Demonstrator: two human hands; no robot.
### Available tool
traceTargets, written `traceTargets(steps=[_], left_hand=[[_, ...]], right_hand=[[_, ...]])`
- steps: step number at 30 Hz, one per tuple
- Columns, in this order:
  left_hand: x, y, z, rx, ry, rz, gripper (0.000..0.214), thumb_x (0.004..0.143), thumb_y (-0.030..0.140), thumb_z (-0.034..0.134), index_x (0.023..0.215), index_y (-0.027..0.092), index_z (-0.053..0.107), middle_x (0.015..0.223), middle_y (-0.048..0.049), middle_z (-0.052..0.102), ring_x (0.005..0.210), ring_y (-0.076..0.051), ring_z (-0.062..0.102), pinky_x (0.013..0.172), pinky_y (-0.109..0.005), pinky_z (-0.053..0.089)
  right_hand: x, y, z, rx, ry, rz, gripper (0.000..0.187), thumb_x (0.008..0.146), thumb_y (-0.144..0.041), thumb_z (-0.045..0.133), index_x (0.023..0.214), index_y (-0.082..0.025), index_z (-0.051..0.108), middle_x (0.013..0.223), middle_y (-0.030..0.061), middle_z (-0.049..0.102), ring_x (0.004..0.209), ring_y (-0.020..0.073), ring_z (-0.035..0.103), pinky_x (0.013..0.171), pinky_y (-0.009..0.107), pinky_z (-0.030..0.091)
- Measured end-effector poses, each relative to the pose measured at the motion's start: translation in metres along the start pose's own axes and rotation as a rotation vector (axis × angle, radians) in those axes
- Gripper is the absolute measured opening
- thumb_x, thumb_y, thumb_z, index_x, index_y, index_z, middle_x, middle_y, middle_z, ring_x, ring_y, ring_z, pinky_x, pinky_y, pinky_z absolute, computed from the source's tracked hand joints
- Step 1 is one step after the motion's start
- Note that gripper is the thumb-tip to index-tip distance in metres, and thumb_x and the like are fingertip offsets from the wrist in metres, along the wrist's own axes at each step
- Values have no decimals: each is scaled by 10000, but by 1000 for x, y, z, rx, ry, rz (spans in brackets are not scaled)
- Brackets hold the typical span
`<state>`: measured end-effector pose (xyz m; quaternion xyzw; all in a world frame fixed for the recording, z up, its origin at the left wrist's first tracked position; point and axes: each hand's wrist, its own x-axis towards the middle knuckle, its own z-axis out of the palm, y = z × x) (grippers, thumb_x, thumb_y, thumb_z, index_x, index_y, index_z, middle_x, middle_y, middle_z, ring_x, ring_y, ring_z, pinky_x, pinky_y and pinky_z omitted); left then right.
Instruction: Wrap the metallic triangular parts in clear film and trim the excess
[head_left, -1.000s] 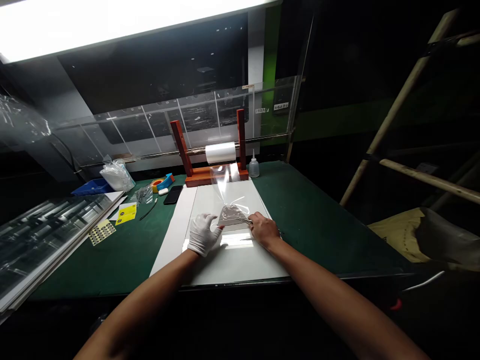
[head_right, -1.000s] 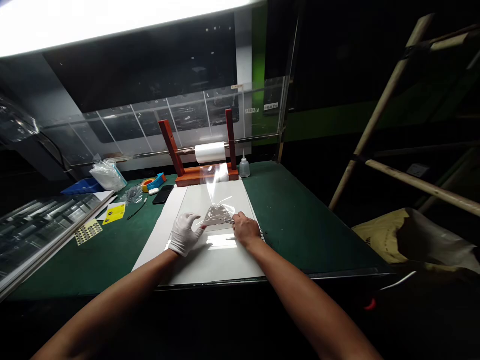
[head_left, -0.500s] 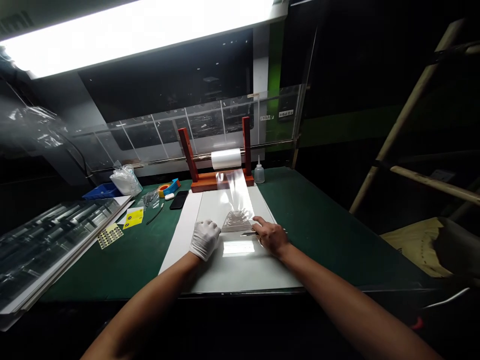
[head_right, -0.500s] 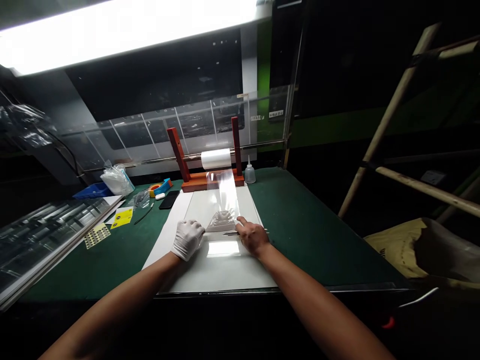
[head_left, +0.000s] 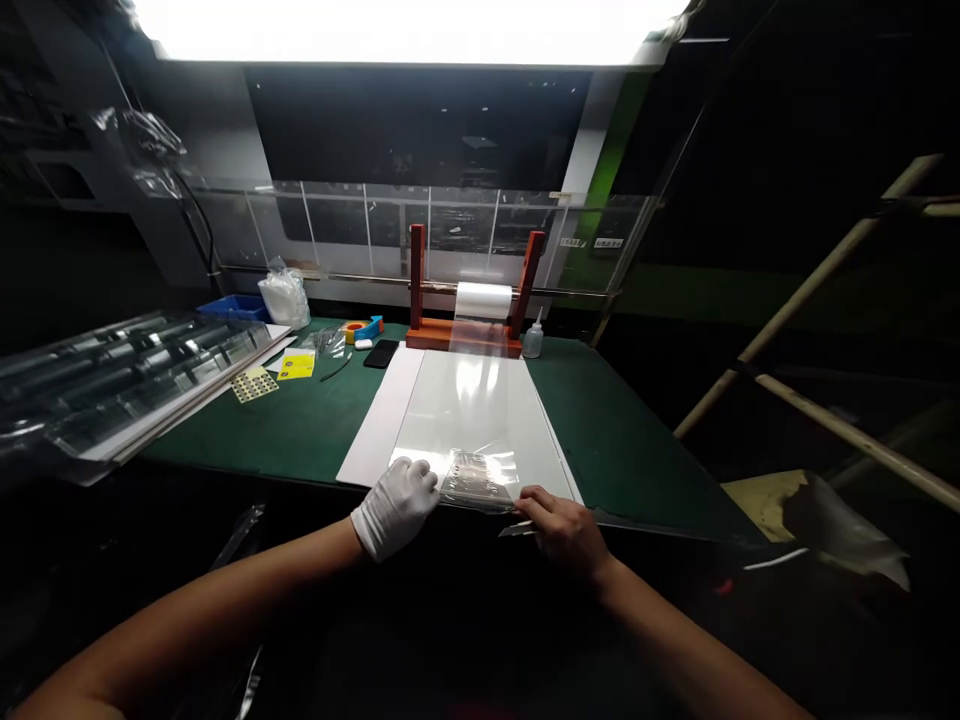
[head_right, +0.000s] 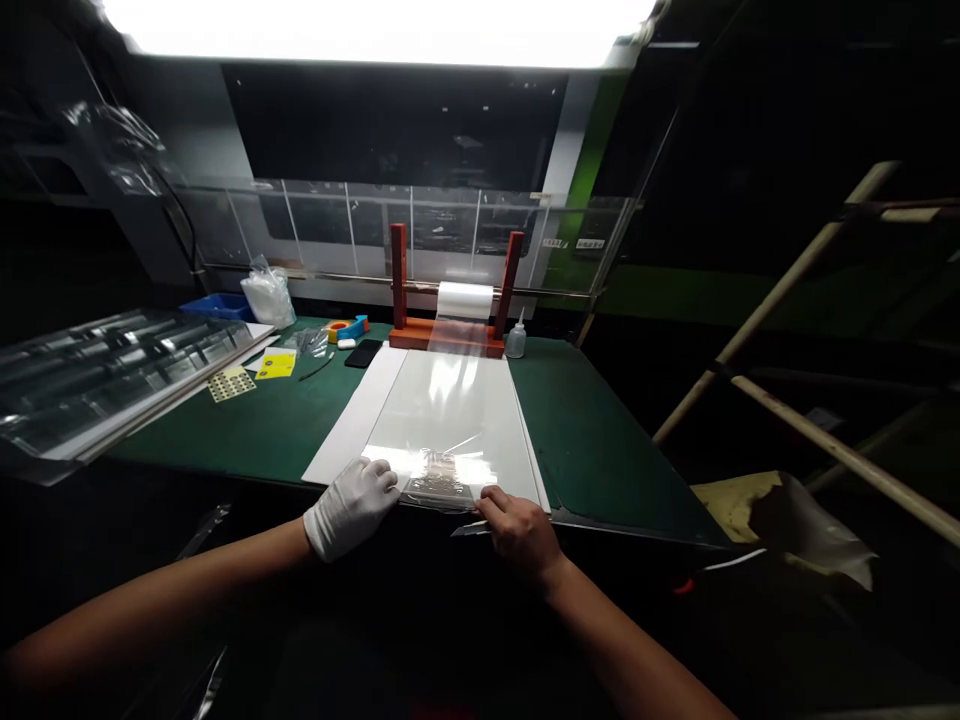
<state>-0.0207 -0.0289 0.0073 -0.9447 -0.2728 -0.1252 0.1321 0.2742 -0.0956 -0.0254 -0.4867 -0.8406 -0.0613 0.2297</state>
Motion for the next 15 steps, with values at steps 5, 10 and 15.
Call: traceTargets(steps=[5, 10, 15], left_hand=[[-6, -1, -23, -235, -11, 49, 98, 821, 102, 613, 867, 153, 683, 1094, -123, 693, 1115, -340, 592, 858, -493, 485], [19, -32, -27, -512, -6, 15, 95, 717, 90, 686, 726, 184, 675, 1225, -74, 696, 1337, -361, 500, 1056, -532, 405], [49, -59, -22, -835, -5, -89, 88, 786, 120, 661, 735, 189, 645, 1098, -62, 750, 1277, -270, 579, 1073, -449, 422]], right_hand=[[12, -1, -22, 207, -34, 37, 181, 940, -172, 518, 966, -210, 693, 1011, 46, 704, 776, 149, 680, 660, 236, 465], [48, 20, -43, 387, -92, 87, 167, 922, -337, 602, 844, -216, 684, 953, 49, 694, 764, 157, 644, 709, 262, 470], [75, 47, -52, 546, -174, 215, 209, 886, -384, 616, 803, -200, 672, 828, 42, 686, 740, 165, 605, 686, 274, 450]])
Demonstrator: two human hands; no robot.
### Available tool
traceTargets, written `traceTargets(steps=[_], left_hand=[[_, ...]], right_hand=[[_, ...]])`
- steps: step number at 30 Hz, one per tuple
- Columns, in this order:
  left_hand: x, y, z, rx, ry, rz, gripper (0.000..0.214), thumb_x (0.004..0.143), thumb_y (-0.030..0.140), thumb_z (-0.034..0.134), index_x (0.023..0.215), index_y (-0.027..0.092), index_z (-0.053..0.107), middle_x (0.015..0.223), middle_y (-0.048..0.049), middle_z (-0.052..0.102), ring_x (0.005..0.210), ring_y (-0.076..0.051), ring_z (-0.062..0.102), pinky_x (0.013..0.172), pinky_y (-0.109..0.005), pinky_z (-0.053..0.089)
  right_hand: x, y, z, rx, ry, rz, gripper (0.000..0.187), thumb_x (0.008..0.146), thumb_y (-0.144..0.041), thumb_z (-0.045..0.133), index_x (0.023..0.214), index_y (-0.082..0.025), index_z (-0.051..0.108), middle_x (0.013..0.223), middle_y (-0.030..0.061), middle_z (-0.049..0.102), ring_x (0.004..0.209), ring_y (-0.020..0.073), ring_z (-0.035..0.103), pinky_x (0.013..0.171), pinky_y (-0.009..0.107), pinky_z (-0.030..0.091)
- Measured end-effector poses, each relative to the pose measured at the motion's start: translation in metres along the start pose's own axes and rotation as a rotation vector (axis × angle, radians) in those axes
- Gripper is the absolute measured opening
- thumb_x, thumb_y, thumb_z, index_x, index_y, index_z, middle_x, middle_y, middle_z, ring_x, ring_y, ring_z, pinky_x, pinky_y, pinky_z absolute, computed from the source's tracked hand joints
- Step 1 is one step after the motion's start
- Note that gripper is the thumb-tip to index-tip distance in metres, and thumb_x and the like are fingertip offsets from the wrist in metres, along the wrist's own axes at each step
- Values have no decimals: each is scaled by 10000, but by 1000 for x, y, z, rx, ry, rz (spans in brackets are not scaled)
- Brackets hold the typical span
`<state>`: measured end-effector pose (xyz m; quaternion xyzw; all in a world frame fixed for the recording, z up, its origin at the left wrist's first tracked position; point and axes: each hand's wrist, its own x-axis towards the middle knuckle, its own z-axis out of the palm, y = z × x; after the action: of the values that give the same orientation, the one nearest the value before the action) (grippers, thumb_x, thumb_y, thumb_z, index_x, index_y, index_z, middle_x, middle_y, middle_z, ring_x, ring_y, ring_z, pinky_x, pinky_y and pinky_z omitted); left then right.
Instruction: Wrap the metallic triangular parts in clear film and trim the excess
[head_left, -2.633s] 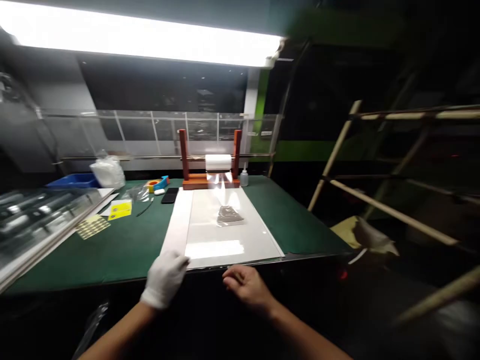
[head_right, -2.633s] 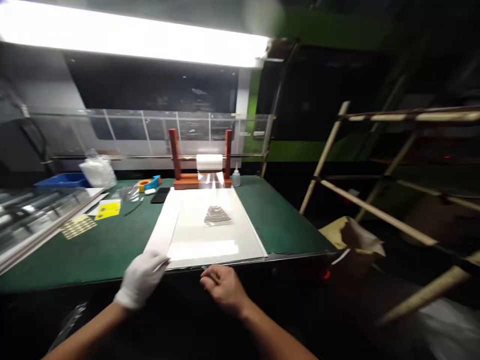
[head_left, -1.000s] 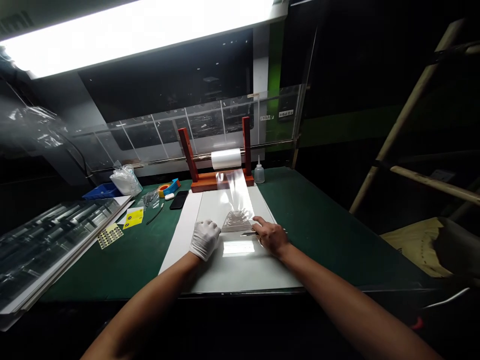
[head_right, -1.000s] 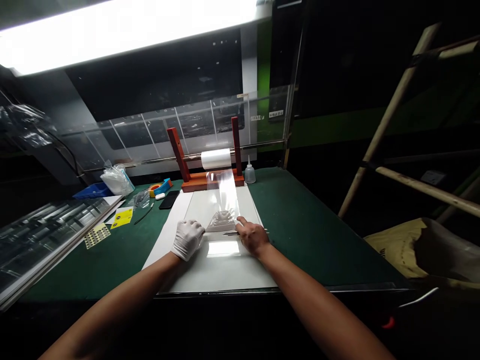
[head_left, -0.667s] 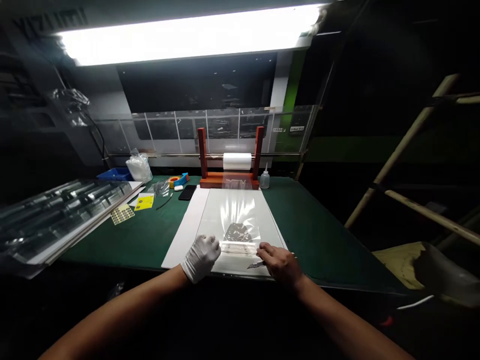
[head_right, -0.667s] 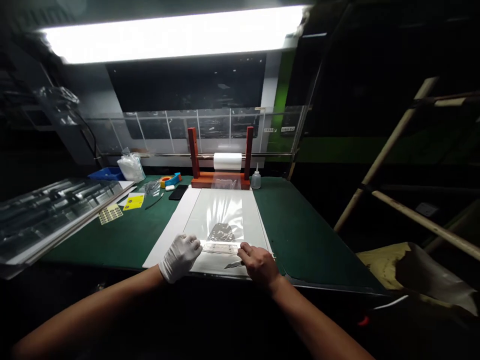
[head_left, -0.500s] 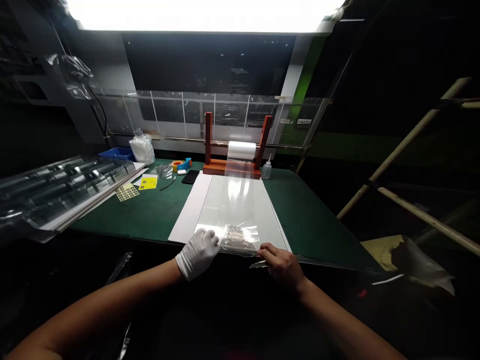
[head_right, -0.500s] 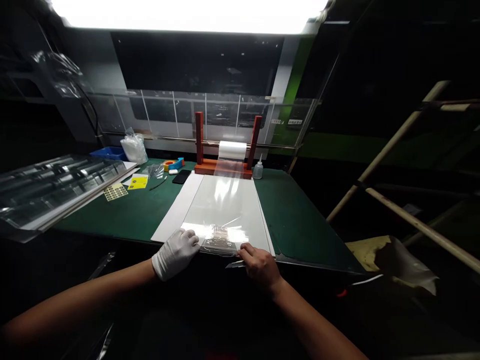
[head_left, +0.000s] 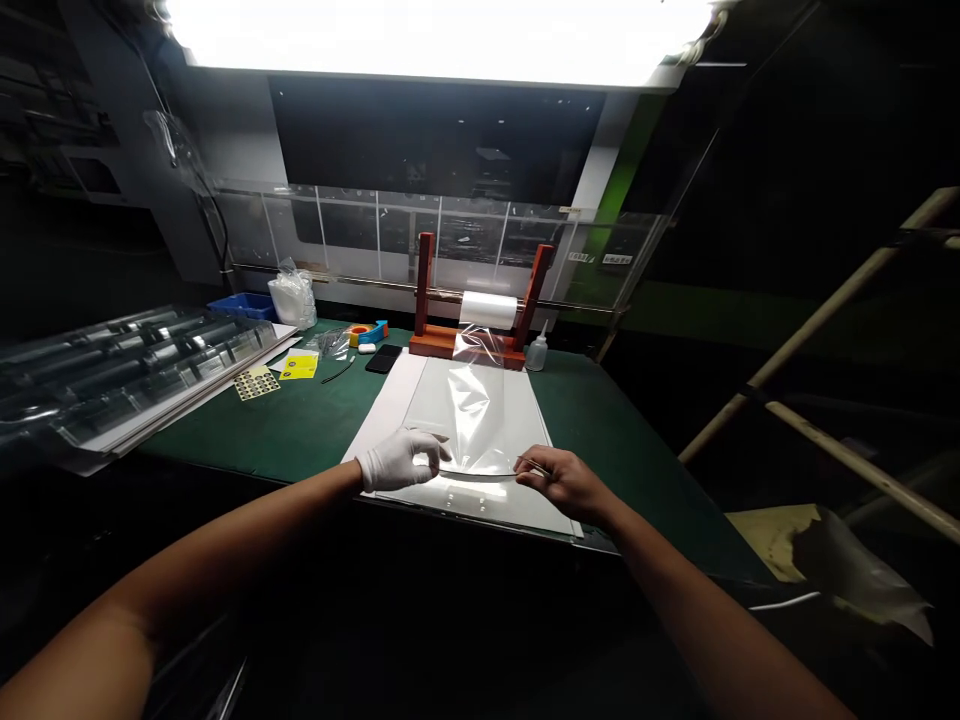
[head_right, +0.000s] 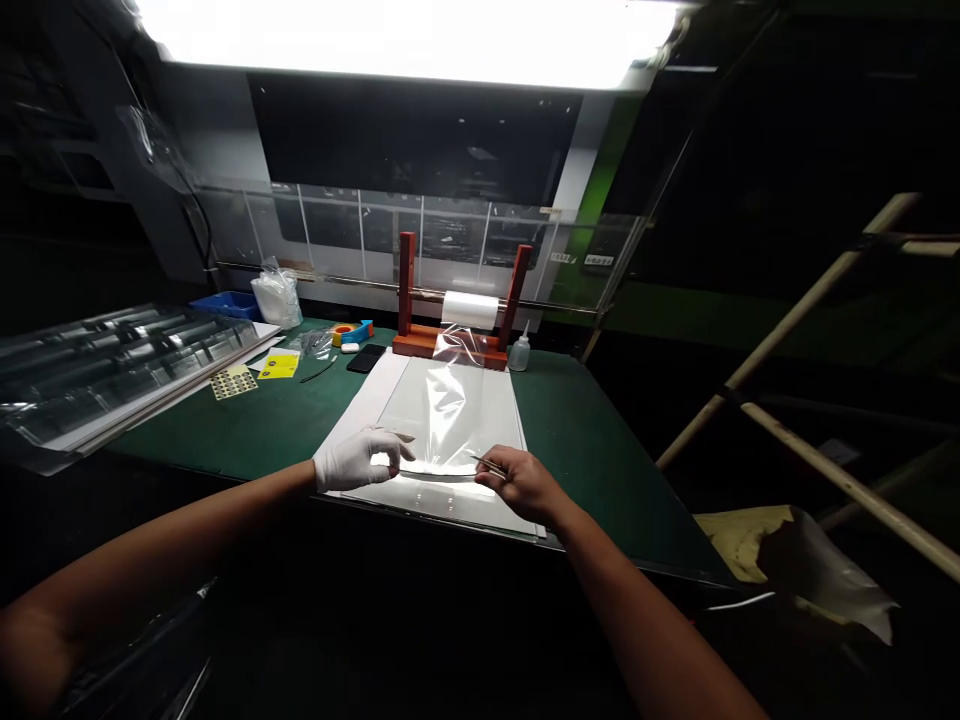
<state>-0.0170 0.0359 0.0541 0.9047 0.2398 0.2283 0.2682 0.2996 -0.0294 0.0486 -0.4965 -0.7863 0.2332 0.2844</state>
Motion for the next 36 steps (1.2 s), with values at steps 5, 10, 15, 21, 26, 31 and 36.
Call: traceTargets(steps=[5, 10, 15, 21, 26, 31, 36], left_hand=[[29, -9, -9, -291, -10, -71, 152, 788, 255, 723, 694, 190, 623, 1201, -109, 706, 1377, -289, 467, 1136, -463, 342], [52, -36, -2, -647, -97, -207, 740, 873, 787, 409, 1209, 168, 636, 1333, -165, 642, 1354, -318, 494, 1147, -494, 312], [49, -67, 13, -862, -167, -465, 1215, 753, 916, -31, 1574, 44, 172, 1293, -253, 648, 1228, -362, 615, 1146, -557, 292], [24, -68, 23, -910, -25, -712, 1062, 813, 810, 523, 1528, 55, 305, 1144, -214, 730, 1051, -337, 708, 1060, -457, 435], [26, -58, 27, -931, 119, -835, 882, 807, 675, 673, 1422, 103, 403, 1053, -188, 741, 894, -290, 740, 823, -394, 561], [27, -54, 33, -879, 234, -979, 595, 827, 554, 708, 1215, 169, 474, 1009, -154, 723, 842, -282, 733, 518, -287, 505], [28, -50, 45, -815, 329, -1056, 534, 775, 253, 780, 1163, 198, 418, 1003, -103, 716, 841, -240, 735, 519, -242, 490]], right_hand=[[30, 15, -22, 158, -102, 127, 297, 856, -470, 617, 770, -188, 657, 729, 42, 698, 672, 157, 575, 637, 273, 425], [56, 23, -34, 301, -206, 161, 415, 774, -597, 688, 754, -185, 645, 723, 64, 715, 686, 166, 587, 687, 298, 435], [74, 36, -38, 354, -261, 244, 461, 716, -620, 744, 746, -169, 653, 690, 52, 699, 567, 120, 503, 557, 268, 368], [104, 72, -28, 330, -248, 457, 413, 765, -551, 752, 784, -159, 624, 672, 12, 667, 390, 40, 309, 381, 235, 209], [123, 94, -6, 218, -295, 611, 292, 945, -374, 651, 781, -138, 606, 643, -50, 583, 398, 29, 337, 372, 171, 284], [127, 99, 10, 123, -292, 705, 296, 979, -391, 615, 825, -138, 617, 669, -50, 577, 456, 44, 449, 424, 169, 395], [124, 96, 20, 54, -195, 763, 230, 972, -366, 629, 961, -136, 632, 770, -22, 617, 554, 72, 547, 503, 200, 483]])
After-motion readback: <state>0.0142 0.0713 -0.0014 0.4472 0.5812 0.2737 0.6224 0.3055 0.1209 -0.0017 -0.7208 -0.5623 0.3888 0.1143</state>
